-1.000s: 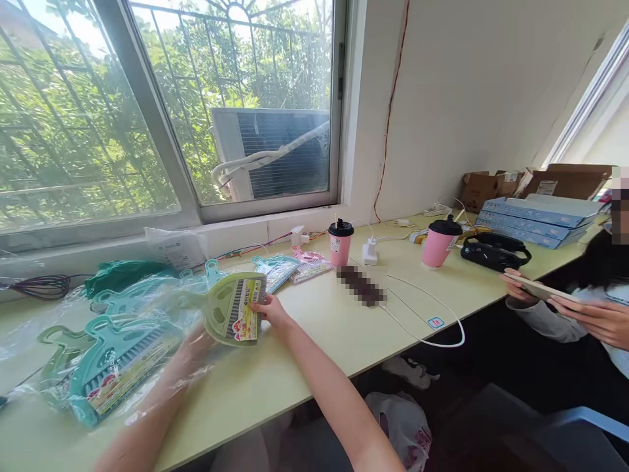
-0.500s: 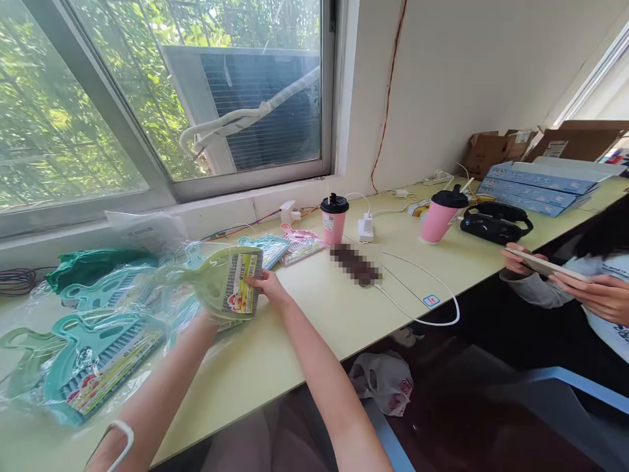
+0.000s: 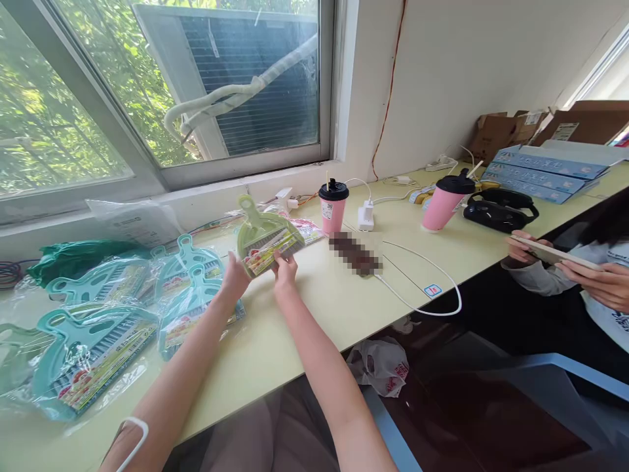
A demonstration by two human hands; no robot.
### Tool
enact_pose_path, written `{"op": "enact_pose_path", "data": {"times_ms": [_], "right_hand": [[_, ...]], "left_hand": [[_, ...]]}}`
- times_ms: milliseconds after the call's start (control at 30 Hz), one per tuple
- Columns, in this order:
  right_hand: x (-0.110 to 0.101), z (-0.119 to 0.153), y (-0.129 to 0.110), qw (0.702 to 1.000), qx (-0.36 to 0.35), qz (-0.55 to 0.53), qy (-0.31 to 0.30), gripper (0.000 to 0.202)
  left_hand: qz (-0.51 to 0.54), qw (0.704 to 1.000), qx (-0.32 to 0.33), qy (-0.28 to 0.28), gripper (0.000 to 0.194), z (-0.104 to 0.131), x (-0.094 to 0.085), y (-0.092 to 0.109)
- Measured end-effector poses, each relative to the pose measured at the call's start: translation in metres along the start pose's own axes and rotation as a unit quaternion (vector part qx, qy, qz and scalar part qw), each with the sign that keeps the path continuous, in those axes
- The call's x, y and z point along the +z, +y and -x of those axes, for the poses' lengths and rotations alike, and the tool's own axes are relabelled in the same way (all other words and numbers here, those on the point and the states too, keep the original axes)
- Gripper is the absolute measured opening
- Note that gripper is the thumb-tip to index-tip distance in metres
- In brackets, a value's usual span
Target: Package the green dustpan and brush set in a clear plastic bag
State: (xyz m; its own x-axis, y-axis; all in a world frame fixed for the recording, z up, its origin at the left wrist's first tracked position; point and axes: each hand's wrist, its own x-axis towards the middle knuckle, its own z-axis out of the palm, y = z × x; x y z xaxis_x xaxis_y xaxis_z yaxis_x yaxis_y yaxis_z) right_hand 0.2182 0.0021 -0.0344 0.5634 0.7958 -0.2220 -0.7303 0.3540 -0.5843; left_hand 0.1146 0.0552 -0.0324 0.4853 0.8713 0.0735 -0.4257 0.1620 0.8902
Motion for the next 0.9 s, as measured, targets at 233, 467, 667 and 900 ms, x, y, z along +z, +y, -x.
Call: {"op": "enact_pose_path", "data": {"times_ms": [233, 467, 667, 900], "right_hand": [[-0.006, 0.000, 0.004, 0.997, -0.018, -0.004, 0.075, 0.039], [-0.005, 0.003, -0.001, 0.996, -0.041, -0.004, 0.076, 0.042], [-0.005, 0.001, -0.009, 0.994, -0.075, 0.003, 0.076, 0.037], [-0.013, -0.006, -0.014, 0.987, -0.118, 0.024, 0.107, 0.036]], "left_hand": [[-0.265, 0.959, 0.054, 0.079, 0.062, 0.028, 0.010, -0.002], [-0.349, 0.930, 0.058, 0.102, 0.043, 0.041, 0.019, -0.005], [-0.444, 0.893, 0.064, 0.043, 0.039, 0.047, 0.020, -0.006], [-0.540, 0.836, 0.080, -0.060, 0.055, 0.054, 0.025, -0.004]]}}
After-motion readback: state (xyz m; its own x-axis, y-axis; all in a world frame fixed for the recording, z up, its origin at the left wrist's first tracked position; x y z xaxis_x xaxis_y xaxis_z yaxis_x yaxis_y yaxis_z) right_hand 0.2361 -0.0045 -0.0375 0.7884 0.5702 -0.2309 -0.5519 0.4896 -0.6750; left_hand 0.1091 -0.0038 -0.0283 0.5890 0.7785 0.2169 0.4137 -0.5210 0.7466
